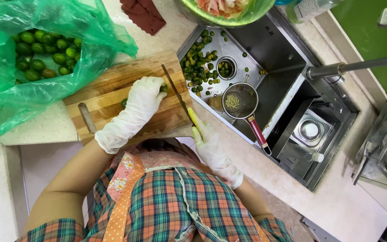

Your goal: The person cuts small green citrus fruits in half on a wooden cutting board using a knife. They then squeeze the juice from each half into a small strainer held over the sink, discarding the spent peels into the sink basin.

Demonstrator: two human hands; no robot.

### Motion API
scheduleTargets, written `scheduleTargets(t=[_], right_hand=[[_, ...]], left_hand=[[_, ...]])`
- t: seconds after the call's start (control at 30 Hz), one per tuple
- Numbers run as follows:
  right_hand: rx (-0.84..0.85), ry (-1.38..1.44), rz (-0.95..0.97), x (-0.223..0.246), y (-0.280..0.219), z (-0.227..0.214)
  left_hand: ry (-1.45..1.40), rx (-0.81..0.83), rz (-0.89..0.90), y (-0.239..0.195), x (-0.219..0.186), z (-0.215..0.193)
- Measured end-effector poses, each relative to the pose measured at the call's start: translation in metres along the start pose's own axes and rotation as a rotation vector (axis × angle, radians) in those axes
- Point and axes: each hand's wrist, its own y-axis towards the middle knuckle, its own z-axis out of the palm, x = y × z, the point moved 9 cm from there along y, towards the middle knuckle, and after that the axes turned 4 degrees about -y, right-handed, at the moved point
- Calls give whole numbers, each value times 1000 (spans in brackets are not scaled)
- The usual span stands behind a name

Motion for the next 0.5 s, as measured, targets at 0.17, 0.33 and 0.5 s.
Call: scheduleTargets(t=[0.17, 0.33, 0.5], right_hand=[[35, -91, -40, 7, -8, -4], [73, -36, 10, 6, -9, -3], [87, -96, 54, -2, 15, 14]], left_hand=[[31, -50, 82, -4, 8, 9], [28, -24, 102, -4, 12, 15], [16, -22, 124, -4, 13, 18]])
